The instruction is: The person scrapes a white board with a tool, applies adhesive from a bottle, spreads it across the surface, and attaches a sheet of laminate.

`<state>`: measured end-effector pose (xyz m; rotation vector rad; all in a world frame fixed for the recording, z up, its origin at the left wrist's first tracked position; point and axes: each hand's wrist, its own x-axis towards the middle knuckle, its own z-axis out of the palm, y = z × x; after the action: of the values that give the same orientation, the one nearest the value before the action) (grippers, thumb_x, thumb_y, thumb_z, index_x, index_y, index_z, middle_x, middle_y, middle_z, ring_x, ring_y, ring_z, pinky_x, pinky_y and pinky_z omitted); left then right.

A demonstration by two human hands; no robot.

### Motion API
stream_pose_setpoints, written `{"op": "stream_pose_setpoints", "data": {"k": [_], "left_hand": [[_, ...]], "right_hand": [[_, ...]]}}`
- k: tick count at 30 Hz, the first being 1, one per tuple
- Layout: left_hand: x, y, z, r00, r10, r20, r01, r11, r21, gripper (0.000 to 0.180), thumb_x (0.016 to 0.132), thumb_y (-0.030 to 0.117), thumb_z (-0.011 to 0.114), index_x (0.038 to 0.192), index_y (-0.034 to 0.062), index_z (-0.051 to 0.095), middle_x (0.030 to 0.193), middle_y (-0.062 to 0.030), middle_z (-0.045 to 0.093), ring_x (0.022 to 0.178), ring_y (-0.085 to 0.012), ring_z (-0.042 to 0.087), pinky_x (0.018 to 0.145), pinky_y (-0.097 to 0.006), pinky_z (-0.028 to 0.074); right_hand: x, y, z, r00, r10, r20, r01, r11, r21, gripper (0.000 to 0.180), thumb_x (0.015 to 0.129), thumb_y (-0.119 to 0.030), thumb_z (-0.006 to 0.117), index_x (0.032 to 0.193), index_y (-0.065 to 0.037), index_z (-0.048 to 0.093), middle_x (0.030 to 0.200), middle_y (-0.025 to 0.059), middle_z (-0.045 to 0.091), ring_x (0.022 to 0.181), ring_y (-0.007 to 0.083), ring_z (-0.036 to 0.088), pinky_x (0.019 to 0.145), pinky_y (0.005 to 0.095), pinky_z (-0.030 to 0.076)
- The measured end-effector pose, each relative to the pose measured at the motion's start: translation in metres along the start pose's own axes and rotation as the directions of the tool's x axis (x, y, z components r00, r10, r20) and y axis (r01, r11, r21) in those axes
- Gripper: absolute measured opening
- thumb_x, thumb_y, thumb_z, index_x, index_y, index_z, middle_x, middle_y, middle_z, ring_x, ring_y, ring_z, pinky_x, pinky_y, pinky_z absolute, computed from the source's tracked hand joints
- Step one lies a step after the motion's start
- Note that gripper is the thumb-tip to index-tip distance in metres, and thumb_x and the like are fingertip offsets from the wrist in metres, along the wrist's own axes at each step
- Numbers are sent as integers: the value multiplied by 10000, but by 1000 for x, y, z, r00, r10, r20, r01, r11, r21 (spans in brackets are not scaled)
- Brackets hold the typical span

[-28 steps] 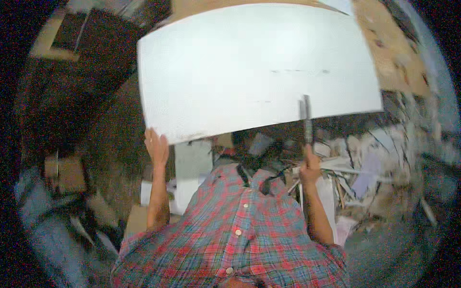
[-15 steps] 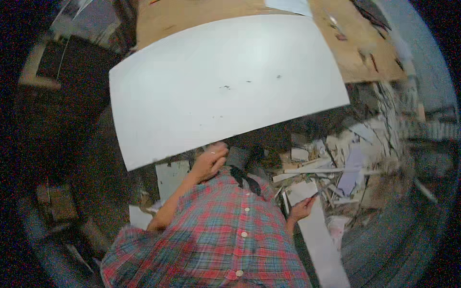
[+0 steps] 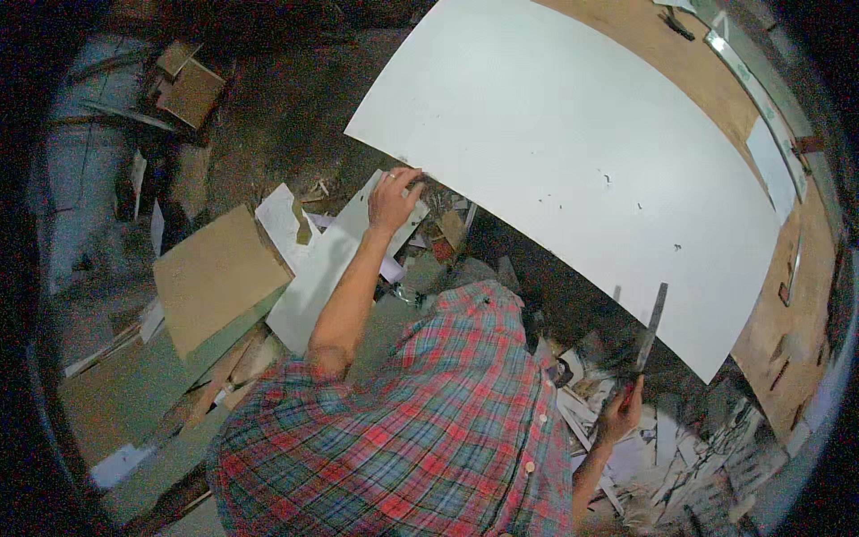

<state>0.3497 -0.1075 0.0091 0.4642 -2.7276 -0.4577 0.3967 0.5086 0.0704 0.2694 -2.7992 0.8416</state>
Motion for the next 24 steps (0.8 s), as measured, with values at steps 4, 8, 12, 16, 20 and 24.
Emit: {"op": "stream_pose_setpoints", "data": {"k": [4, 8, 12, 16, 20, 24], "left_hand": [[18, -7, -2, 989, 146, 17, -146, 989, 14, 205, 865, 253, 710, 1051, 168, 718, 987, -25, 666, 955, -248, 613, 806, -389, 486], [31, -13, -1, 955, 287, 72, -288, 958, -3, 130, 859, 254, 701, 948, 160, 688, 922, -32, 642, 904, -242, 624, 770, -387, 492], [37, -13, -1, 916, 371, 152, -382, 923, 44, 119, 871, 230, 676, 926, 130, 642, 883, -49, 615, 854, -250, 631, 739, -388, 493], [45, -16, -1, 868, 429, 249, -467, 877, 114, 142, 892, 222, 630, 915, 89, 585, 852, -82, 583, 792, -265, 620, 708, -394, 480], [52, -15, 1, 812, 458, 361, -543, 820, 181, 140, 886, 191, 589, 869, 57, 555, 839, -112, 584, 784, -277, 623, 699, -399, 475], [54, -13, 5, 808, 431, 402, -529, 830, 174, 132, 867, 166, 562, 862, 34, 564, 826, -130, 584, 743, -290, 620, 683, -419, 470]], "right_hand": [[7, 22, 23, 950, 312, 7, -311, 945, 95, 436, 948, 0, 611, 1381, 4, 557, 1256, 163, 667, 1001, 194, 660, 883, 309, 516], [29, -37, 67, 935, 340, -98, -308, 919, 246, 428, 953, -1, 608, 1378, 8, 560, 1240, 161, 678, 959, 190, 666, 861, 316, 528], [29, -57, 85, 944, 326, 42, -326, 916, 235, 427, 963, 5, 581, 1389, 2, 551, 1322, 165, 630, 970, 207, 669, 845, 310, 535], [33, -67, 91, 956, 255, 143, -274, 952, 134, 447, 942, 27, 595, 1386, -17, 562, 1297, 166, 646, 1006, 188, 668, 867, 282, 520], [31, -74, 93, 922, 342, 181, -375, 905, 202, 441, 947, 30, 581, 1385, -24, 566, 1251, 161, 669, 998, 173, 664, 869, 278, 517], [30, -76, 91, 924, 335, 181, -371, 901, 225, 439, 952, 20, 579, 1389, -28, 563, 1189, 148, 691, 966, 168, 659, 857, 281, 518]]}}
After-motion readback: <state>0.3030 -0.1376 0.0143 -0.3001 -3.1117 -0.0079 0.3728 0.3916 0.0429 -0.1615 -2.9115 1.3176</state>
